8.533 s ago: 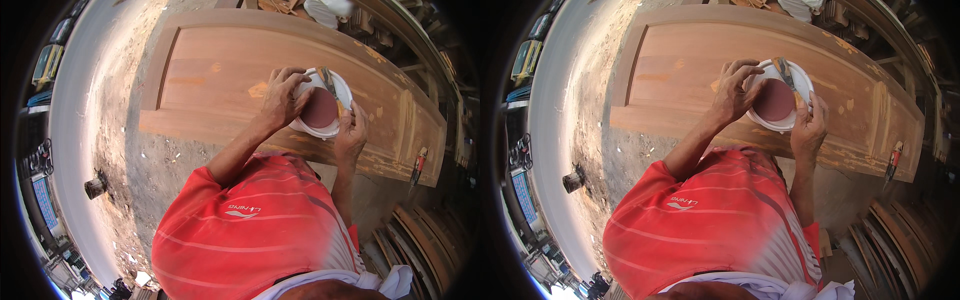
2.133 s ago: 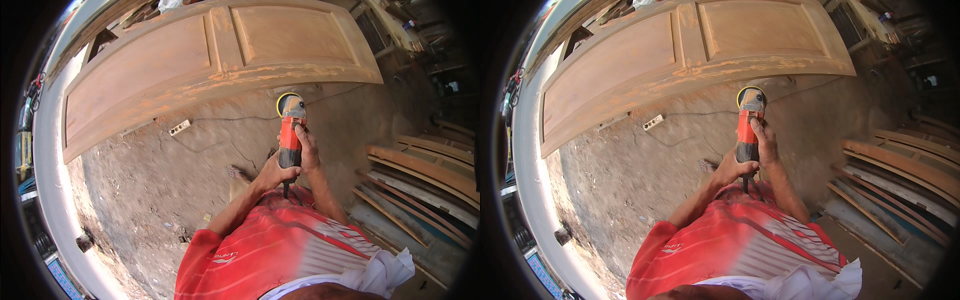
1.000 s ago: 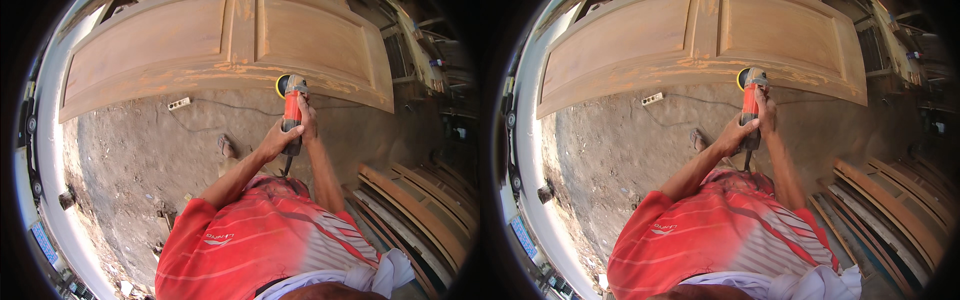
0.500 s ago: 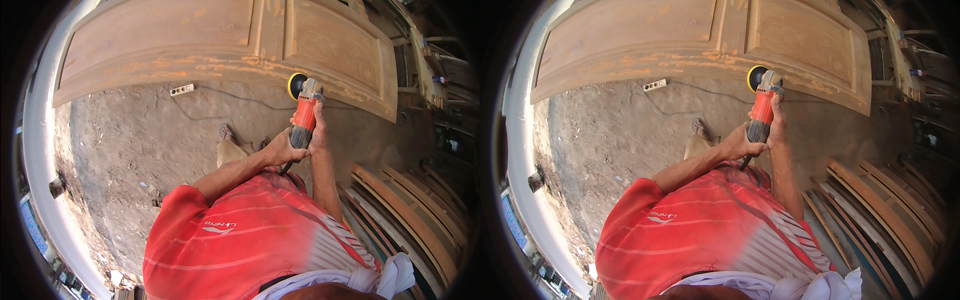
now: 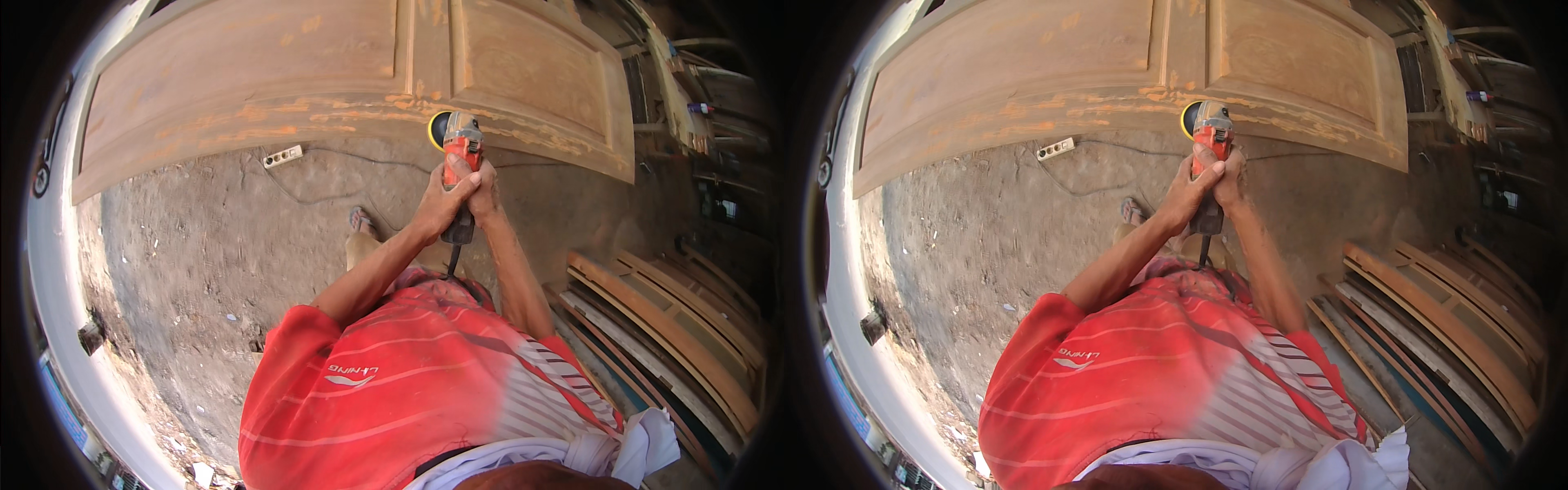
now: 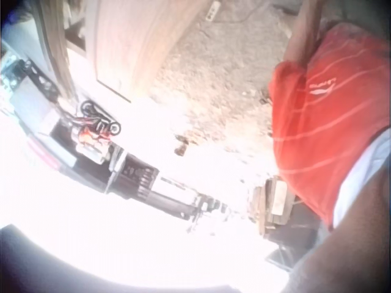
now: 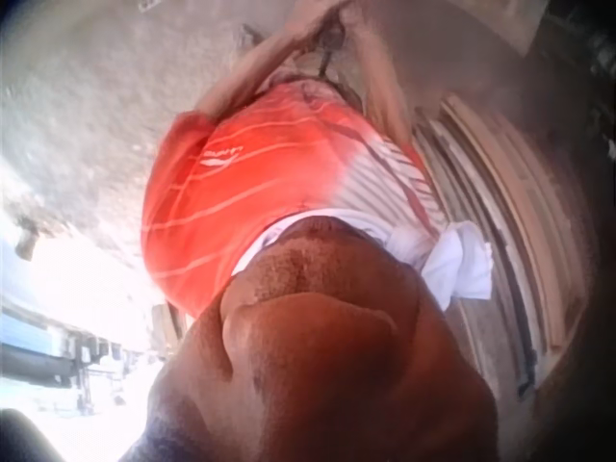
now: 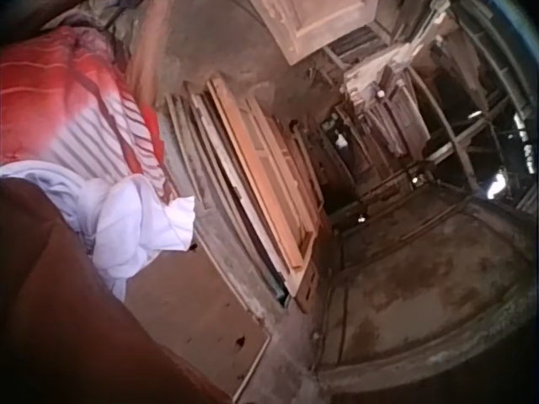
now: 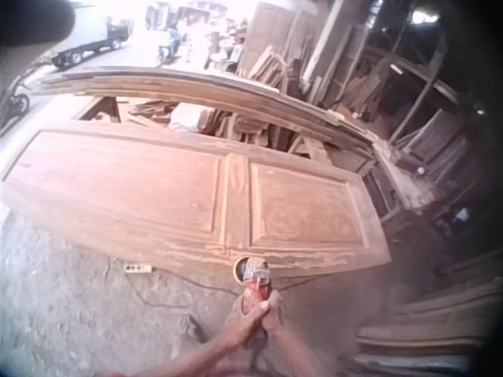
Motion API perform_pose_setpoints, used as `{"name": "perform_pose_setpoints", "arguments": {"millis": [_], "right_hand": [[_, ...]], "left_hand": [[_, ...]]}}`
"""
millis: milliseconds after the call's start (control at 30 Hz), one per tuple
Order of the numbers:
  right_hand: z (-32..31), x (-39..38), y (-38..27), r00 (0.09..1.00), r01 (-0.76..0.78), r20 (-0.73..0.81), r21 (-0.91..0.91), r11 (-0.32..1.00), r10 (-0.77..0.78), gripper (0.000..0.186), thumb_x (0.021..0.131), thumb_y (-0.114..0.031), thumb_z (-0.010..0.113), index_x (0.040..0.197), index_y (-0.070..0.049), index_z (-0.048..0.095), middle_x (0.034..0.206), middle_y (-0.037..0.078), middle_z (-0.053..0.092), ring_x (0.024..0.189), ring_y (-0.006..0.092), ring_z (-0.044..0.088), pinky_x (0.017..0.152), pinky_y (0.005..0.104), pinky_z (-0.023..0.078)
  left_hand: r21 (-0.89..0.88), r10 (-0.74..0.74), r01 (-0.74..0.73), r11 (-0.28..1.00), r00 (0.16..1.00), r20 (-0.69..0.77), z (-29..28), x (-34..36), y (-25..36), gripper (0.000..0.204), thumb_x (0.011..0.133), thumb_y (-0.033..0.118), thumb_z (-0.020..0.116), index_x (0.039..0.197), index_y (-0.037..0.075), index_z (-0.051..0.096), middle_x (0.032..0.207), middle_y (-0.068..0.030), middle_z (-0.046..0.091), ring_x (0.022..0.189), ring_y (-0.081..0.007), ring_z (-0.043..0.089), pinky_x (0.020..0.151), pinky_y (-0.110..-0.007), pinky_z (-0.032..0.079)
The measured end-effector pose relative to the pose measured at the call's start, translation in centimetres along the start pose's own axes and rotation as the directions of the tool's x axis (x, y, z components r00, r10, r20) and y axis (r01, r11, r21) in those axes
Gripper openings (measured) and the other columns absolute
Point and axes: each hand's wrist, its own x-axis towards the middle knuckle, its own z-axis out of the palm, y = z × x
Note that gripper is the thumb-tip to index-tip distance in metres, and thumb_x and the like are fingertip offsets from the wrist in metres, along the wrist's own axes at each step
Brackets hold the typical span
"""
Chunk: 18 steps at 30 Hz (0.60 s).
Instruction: The person applies a wood filler or putty to a wooden door using a putty knife, smoothing it into the surface. They then use a power sander to sand the treated areas of the door.
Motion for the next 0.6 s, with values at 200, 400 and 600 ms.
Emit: {"name": "perform_pose_setpoints", "arguments": {"millis": [200,400,600], "right_hand": [[5.9,2.1,0.8,0.961,0.210,0.220,-0.186,0.960,-0.168,0.055,0.091,-0.048,0.072,0.115,0.001,0.062,0.104,0.020,0.068,0.095,0.0326,0.067,0.086,0.0436,0.052],[1.7,5.0,0.2,0.999,0.049,-0.011,-0.047,0.998,-0.050,0.048,0.093,-0.042,0.072,0.113,0.001,0.065,0.096,0.015,0.070,0.091,0.0263,0.068,0.081,0.0426,0.054],[3.7,8.0,-0.4,0.972,0.221,-0.017,-0.249,0.943,-0.233,0.043,0.095,-0.044,0.069,0.100,-0.001,0.069,0.086,0.009,0.070,0.077,0.0212,0.064,0.071,0.0399,0.053]], "left_hand": [[0.050,0.114,-0.109,0.993,0.985,-0.127,-5.6,1.4,0.1,0.070,0.089,0.044,0.074,0.131,-0.006,0.047,0.121,-0.0170,0.060,0.111,-0.0224,0.060,0.095,-0.036,0.050],[0.076,0.161,-0.170,0.983,0.981,0.108,-3.4,8.8,-0.3,0.052,0.090,0.035,0.066,0.122,-0.005,0.054,0.112,-0.0133,0.062,0.104,-0.0204,0.061,0.091,-0.036,0.051],[0.018,0.199,-0.199,0.980,0.980,0.030,-2.9,10.6,1.9,0.049,0.090,0.032,0.064,0.117,-0.008,0.057,0.109,-0.0166,0.064,0.106,-0.0204,0.062,0.090,-0.037,0.052]]}}
